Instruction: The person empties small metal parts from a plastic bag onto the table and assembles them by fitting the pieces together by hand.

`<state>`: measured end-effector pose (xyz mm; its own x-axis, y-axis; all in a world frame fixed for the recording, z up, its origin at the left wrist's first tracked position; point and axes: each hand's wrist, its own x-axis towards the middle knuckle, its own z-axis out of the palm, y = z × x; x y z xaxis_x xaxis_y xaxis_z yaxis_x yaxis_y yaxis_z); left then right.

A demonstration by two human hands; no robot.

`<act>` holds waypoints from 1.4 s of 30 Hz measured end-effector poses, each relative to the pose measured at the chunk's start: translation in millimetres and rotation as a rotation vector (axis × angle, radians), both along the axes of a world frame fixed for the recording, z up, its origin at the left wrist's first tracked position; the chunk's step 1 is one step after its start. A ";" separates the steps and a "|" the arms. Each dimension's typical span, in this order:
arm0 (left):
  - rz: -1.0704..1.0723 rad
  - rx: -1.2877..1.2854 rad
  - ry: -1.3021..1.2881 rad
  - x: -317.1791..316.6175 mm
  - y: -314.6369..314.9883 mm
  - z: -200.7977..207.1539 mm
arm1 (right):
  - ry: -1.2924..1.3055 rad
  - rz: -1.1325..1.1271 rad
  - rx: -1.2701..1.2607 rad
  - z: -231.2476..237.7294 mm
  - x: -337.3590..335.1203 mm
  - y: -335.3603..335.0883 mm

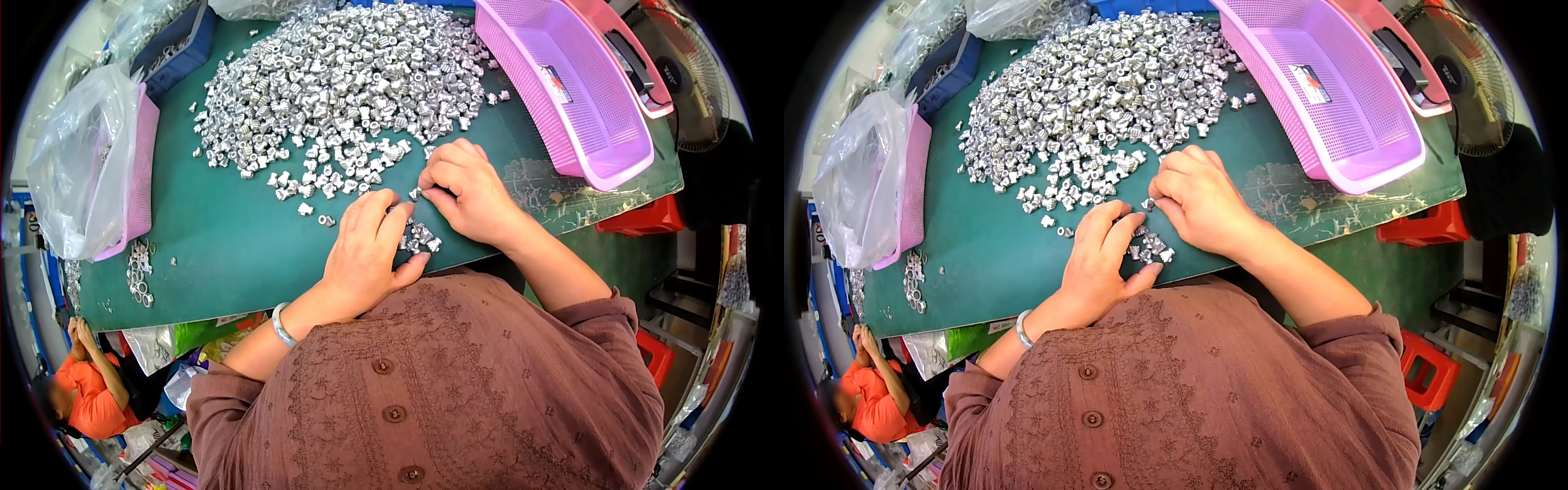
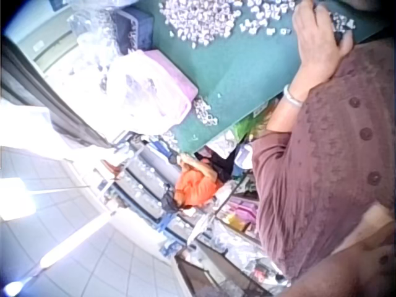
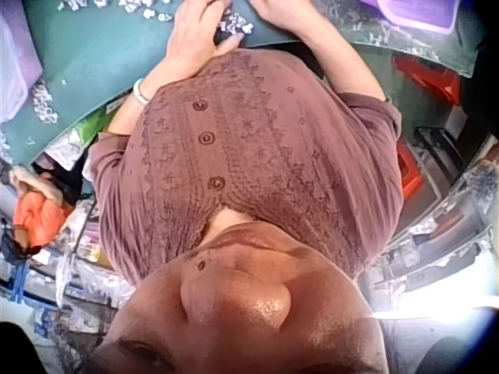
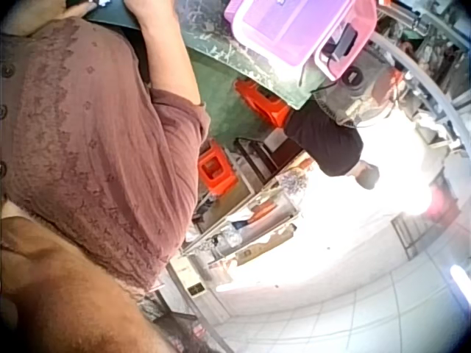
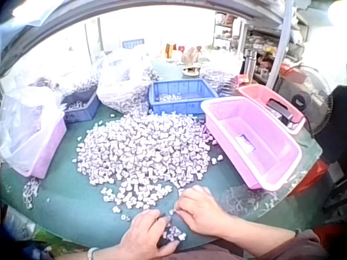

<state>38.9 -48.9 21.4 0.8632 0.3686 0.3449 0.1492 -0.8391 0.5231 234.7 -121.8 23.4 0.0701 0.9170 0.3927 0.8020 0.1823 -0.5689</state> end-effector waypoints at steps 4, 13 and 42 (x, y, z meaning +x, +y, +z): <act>0.009 0.003 -0.002 -0.2 0.0 -0.7 | 0.013 0.007 -0.023 0.7 -1.3 -1.2; 0.017 0.009 -0.023 0.0 -1.2 -1.5 | 0.023 0.023 0.010 -1.0 -4.1 -2.3; 0.030 0.012 -0.048 -1.6 -0.9 -4.5 | 0.044 0.079 0.053 -4.0 -2.6 -6.7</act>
